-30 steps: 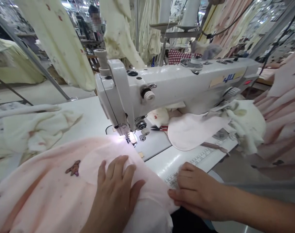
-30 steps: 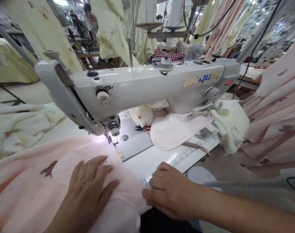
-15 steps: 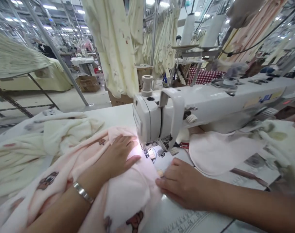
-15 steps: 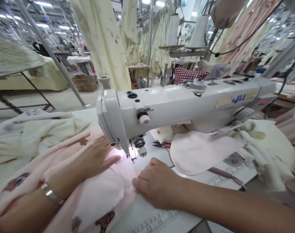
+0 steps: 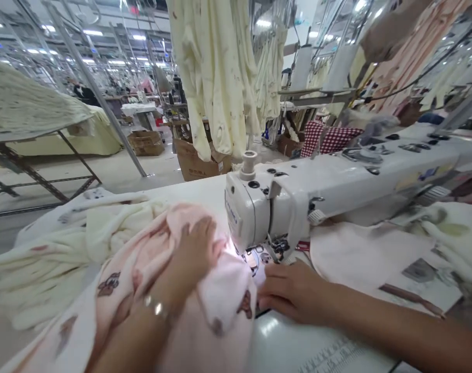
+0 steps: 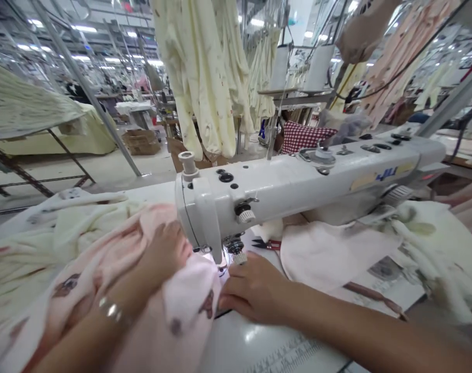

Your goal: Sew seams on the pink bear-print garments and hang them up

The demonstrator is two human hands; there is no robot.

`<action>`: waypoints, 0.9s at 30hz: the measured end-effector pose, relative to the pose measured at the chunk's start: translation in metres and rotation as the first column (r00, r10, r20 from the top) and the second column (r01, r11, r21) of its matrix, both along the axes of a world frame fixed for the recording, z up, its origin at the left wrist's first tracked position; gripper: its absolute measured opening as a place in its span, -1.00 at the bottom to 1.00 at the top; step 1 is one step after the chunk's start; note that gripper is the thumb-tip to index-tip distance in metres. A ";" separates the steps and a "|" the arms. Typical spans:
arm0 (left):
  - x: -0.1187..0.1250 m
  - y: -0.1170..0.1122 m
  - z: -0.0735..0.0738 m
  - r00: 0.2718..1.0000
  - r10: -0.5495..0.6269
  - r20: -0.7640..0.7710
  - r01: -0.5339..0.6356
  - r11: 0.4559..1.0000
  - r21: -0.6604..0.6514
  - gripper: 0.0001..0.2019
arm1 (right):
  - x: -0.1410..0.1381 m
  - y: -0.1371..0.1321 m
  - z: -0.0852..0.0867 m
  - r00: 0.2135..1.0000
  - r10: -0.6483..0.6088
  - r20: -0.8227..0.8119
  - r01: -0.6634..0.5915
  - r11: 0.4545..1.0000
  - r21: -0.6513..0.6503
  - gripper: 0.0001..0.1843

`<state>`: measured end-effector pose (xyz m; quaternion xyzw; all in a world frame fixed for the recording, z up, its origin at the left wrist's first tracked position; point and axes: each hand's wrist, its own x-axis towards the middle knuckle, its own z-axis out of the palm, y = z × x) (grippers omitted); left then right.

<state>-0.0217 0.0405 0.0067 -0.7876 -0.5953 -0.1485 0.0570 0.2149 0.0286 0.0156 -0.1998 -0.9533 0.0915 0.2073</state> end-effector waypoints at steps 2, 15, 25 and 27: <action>0.022 -0.045 -0.008 0.998 0.054 -0.043 -0.054 0.999 0.004 -0.69 | 0.010 -0.018 0.012 0.996 -0.008 -0.093 -0.001 0.995 -0.098 -0.59; 0.005 -0.030 0.053 0.968 -0.055 0.245 0.134 0.938 -0.320 -0.86 | 0.030 -0.091 0.011 0.890 -0.362 0.276 0.440 0.838 -0.321 -0.51; 0.006 -0.111 0.090 0.921 0.116 0.371 0.075 0.884 -0.462 -0.74 | 0.046 -0.047 0.005 0.959 -0.240 0.154 0.268 0.942 -0.202 -0.79; 0.017 -0.148 0.080 0.963 0.097 0.250 0.011 0.917 -0.399 -0.73 | 0.052 -0.041 0.011 0.979 -0.197 0.056 0.204 0.964 -0.171 -0.79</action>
